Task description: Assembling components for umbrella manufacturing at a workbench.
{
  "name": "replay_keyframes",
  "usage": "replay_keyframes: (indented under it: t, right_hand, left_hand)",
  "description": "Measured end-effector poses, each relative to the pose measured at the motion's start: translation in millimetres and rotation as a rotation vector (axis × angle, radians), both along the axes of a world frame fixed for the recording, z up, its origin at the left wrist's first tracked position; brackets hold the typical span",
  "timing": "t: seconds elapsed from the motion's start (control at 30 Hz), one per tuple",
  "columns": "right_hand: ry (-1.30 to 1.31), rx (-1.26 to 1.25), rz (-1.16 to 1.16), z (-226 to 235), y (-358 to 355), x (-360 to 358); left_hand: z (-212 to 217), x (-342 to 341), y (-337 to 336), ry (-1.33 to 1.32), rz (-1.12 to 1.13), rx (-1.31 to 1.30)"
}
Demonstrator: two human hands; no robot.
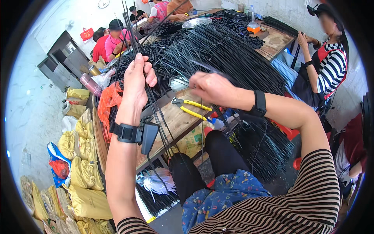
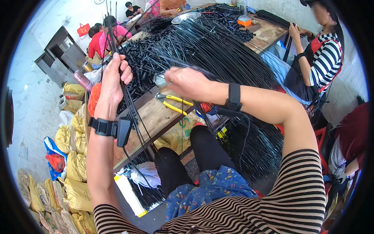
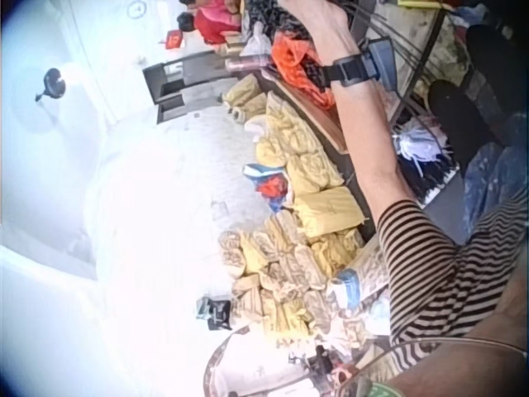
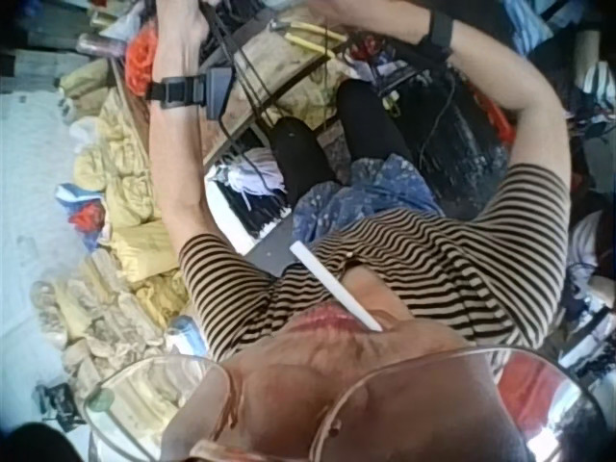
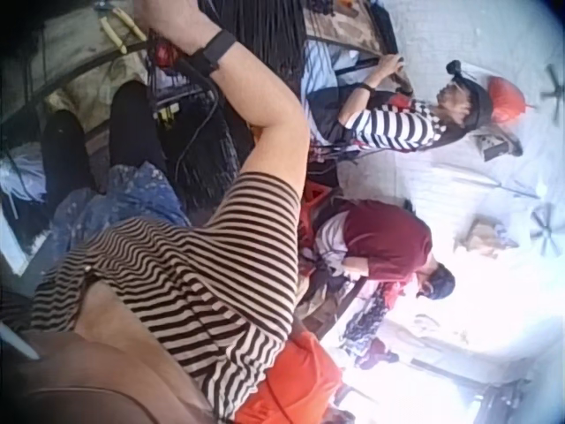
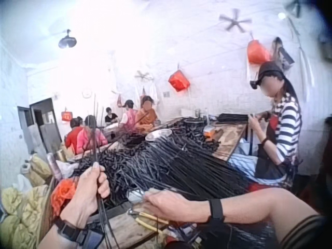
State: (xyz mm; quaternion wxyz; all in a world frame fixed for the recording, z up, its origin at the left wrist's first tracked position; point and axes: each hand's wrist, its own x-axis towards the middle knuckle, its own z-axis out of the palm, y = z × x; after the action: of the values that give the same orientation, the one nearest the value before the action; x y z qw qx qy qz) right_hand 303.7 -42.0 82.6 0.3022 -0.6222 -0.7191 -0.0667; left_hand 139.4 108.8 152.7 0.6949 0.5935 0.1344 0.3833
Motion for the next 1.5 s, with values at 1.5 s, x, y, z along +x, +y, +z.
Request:
replay_keyframes:
  t: [1.5]
  right_hand:
    - [0.399, 0.093, 0.294, -125.6, 47.2, 106.0]
  left_hand:
    - [-83.4, 154.7, -101.6, 0.699, -0.087, 1.229]
